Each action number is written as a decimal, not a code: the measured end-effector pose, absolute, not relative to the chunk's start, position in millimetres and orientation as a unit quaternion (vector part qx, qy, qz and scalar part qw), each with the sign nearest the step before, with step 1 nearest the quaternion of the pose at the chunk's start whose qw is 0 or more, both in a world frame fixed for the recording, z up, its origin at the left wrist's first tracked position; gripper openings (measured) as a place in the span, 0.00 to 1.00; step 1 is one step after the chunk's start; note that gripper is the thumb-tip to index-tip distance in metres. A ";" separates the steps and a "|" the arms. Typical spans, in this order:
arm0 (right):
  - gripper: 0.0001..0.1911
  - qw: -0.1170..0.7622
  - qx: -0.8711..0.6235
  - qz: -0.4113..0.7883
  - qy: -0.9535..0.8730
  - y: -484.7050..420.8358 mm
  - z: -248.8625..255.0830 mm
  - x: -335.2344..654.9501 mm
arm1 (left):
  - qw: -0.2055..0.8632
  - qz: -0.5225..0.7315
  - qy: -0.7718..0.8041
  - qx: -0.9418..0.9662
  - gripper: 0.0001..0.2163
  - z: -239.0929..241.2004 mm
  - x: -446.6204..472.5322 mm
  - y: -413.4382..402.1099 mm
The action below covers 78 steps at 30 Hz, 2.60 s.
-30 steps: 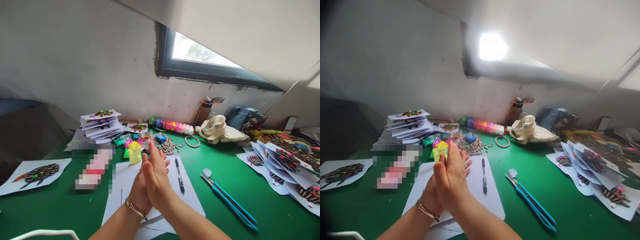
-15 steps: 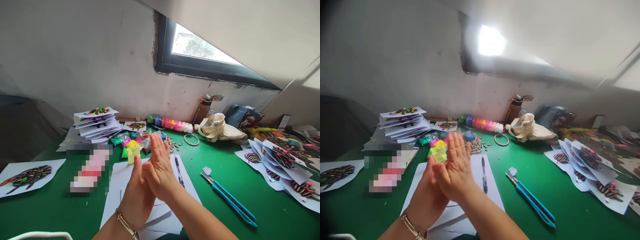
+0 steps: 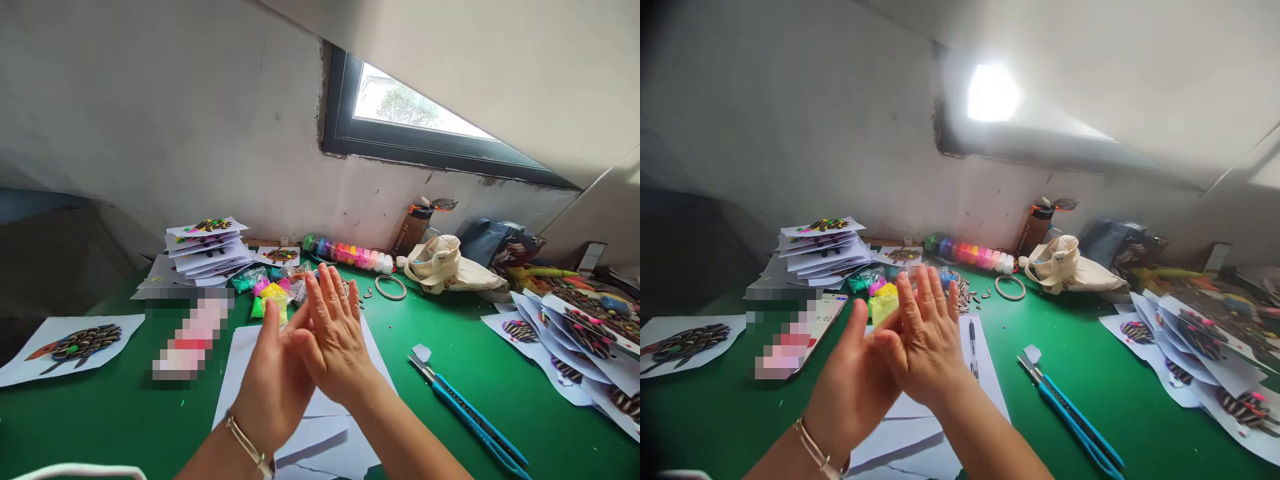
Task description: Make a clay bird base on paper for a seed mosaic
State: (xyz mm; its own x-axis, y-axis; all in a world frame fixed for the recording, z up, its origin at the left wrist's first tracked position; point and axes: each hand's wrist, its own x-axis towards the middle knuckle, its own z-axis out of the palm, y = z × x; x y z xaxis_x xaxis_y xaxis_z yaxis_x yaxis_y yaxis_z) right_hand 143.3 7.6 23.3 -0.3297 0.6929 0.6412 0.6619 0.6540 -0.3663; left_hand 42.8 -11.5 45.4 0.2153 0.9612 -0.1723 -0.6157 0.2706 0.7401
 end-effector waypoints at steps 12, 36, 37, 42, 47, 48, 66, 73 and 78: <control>0.33 0.370 -0.397 0.048 -0.839 7.1 24.8 144.1 | 0.781 0.528 0.250 0.223 0.31 41.4 38.8 -10.4; 0.33 0.400 -0.363 0.112 -0.834 -6.4 34.7 140.4 | 0.790 0.511 0.229 0.250 0.29 36.7 48.8 -5.5; 0.32 0.401 -0.389 0.087 -0.825 -2.3 32.8 142.9 | 0.797 0.500 0.231 0.249 0.29 39.9 50.7 -6.3; 0.34 0.376 -0.330 0.054 -0.864 -8.5 33.5 139.9 | 0.784 0.519 0.252 0.228 0.35 55.7 42.0 3.0; 0.35 0.399 -0.345 0.092 -0.845 -10.1 40.2 135.7 | 0.801 0.501 0.196 0.262 0.31 43.3 47.0 -1.9; 0.34 0.400 -0.372 0.077 -0.834 -6.4 38.1 137.6 | 0.802 0.512 0.170 0.258 0.30 42.8 48.7 -3.2; 0.39 0.348 -0.301 -0.004 -0.888 -21.1 44.9 134.8 | 0.806 0.510 0.192 0.232 0.33 55.4 36.0 -9.9; 0.32 0.387 -0.407 -0.037 -0.827 -8.9 36.8 140.7 | 0.841 0.465 0.161 0.224 0.32 53.6 38.6 -19.5; 0.38 0.370 -0.320 0.041 -0.871 -32.3 25.3 132.2 | 0.816 0.490 0.218 0.214 0.31 54.4 35.5 -24.0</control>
